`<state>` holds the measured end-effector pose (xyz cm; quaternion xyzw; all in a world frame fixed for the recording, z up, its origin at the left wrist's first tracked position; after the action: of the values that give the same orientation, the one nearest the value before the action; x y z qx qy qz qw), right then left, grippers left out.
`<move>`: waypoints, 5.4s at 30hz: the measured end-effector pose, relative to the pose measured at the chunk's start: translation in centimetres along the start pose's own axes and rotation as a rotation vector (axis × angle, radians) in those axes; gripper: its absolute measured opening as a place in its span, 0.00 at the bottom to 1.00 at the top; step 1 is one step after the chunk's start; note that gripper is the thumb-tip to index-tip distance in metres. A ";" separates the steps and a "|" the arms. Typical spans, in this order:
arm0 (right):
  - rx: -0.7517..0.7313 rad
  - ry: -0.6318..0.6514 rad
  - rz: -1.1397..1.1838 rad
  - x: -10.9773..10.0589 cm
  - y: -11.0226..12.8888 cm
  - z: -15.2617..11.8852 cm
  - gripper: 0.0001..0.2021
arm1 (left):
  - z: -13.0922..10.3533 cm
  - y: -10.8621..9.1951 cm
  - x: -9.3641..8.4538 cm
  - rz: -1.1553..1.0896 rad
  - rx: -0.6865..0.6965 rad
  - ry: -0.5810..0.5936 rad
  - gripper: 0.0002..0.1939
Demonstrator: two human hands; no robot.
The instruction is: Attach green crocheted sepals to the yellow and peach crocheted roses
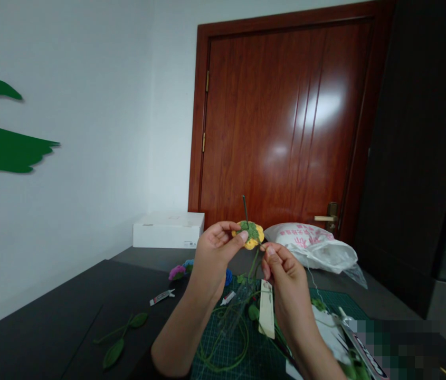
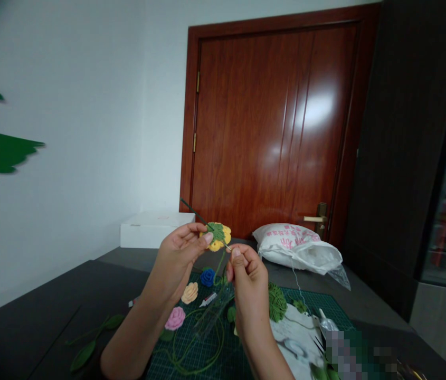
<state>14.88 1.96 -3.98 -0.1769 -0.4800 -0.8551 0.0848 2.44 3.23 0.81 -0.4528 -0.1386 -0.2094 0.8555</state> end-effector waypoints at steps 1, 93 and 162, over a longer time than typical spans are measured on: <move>-0.004 -0.002 0.000 0.0 0.0 0.0 0.11 | 0.0 0.0 0.0 0.003 0.008 -0.002 0.11; -0.378 -0.166 -0.821 -0.9 3.0 -1.0 0.15 | -0.2 -0.7 -0.2 0.206 0.160 0.045 0.09; -0.334 -0.044 -0.486 -0.5 0.1 0.1 0.09 | -0.6 -0.6 0.4 0.178 0.026 0.193 0.08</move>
<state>15.39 2.01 -4.02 -0.0865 -0.3624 -0.9135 -0.1632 2.49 2.32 1.07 -0.4297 -0.0177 -0.1736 0.8859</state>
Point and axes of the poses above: each hand's wrist, its own z-axis towards the middle knuckle, its own x-axis out of the palm, y = z × x, the point moved 2 cm from there along z, towards the middle knuckle, and after that the axes turned 3 degrees about x, right-handed, at the moved point
